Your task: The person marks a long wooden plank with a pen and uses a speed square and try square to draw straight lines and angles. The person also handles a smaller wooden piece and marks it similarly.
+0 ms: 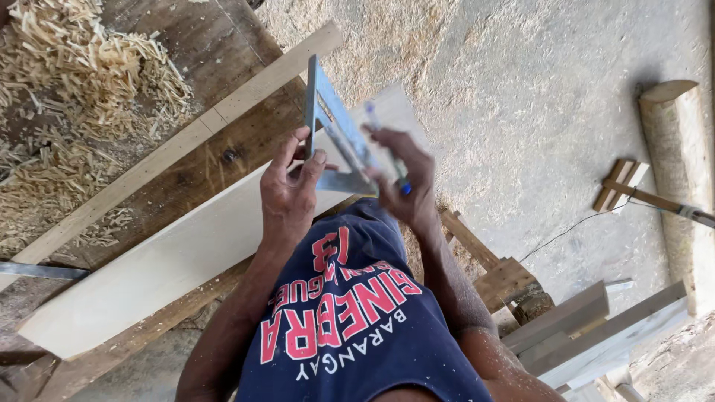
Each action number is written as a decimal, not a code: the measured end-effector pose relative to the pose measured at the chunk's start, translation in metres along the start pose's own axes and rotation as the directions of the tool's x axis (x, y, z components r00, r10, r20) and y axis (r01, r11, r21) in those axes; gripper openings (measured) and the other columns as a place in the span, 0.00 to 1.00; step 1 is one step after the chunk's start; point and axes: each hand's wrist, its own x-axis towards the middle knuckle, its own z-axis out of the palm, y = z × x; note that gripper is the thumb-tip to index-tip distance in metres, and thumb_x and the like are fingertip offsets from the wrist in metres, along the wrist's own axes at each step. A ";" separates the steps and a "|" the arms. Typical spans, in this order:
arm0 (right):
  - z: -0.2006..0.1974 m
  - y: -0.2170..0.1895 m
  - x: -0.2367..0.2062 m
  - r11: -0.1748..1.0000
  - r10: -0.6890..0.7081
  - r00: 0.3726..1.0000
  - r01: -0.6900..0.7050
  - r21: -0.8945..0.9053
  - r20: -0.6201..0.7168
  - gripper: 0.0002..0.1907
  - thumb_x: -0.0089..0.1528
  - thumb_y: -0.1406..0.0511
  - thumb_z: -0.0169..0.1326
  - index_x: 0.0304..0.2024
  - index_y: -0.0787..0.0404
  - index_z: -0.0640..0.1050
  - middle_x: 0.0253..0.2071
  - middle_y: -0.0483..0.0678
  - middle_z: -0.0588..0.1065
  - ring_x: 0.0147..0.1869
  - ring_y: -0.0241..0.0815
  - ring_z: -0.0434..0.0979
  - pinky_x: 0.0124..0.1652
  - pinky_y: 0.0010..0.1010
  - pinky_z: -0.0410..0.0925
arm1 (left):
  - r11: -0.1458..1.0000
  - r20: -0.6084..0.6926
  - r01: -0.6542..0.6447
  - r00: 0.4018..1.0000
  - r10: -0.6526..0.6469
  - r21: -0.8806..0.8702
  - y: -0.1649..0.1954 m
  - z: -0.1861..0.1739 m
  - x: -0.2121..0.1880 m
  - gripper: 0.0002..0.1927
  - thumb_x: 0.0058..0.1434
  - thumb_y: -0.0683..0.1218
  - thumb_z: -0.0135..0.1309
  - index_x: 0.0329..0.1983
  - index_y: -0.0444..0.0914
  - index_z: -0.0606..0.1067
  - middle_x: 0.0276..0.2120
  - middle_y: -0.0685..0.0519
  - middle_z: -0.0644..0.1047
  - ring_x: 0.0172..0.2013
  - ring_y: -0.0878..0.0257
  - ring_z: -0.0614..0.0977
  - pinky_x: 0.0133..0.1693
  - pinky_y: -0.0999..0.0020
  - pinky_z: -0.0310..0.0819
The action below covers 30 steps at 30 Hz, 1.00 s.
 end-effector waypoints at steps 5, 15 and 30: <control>0.012 -0.021 -0.007 0.990 -0.085 0.993 0.093 -0.106 0.077 0.20 0.58 0.72 0.63 0.52 0.70 0.75 0.47 0.62 0.79 0.49 0.58 0.81 0.46 0.43 0.75 | 0.919 0.120 0.162 0.985 -0.127 -0.360 0.014 0.015 0.007 0.15 0.71 0.42 0.53 0.59 0.33 0.73 0.45 0.46 0.80 0.44 0.62 0.85 0.45 0.64 0.86; 0.014 0.042 -0.009 0.977 0.179 0.982 -0.184 -0.111 -0.054 0.12 0.66 0.75 0.55 0.52 0.70 0.78 0.43 0.56 0.81 0.43 0.44 0.85 0.41 0.32 0.77 | 0.543 0.224 -0.474 0.858 0.462 0.693 -0.031 -0.016 0.058 0.12 0.67 0.42 0.61 0.53 0.37 0.79 0.43 0.51 0.78 0.44 0.53 0.80 0.45 0.57 0.77; -0.012 0.092 0.016 0.903 0.397 0.880 -0.425 -0.063 -0.260 0.18 0.76 0.69 0.44 0.66 0.70 0.71 0.47 0.56 0.82 0.47 0.43 0.86 0.46 0.33 0.79 | 0.612 0.292 -0.412 0.911 0.291 0.675 -0.083 0.011 0.056 0.17 0.66 0.37 0.57 0.59 0.30 0.76 0.55 0.40 0.79 0.56 0.44 0.81 0.55 0.54 0.79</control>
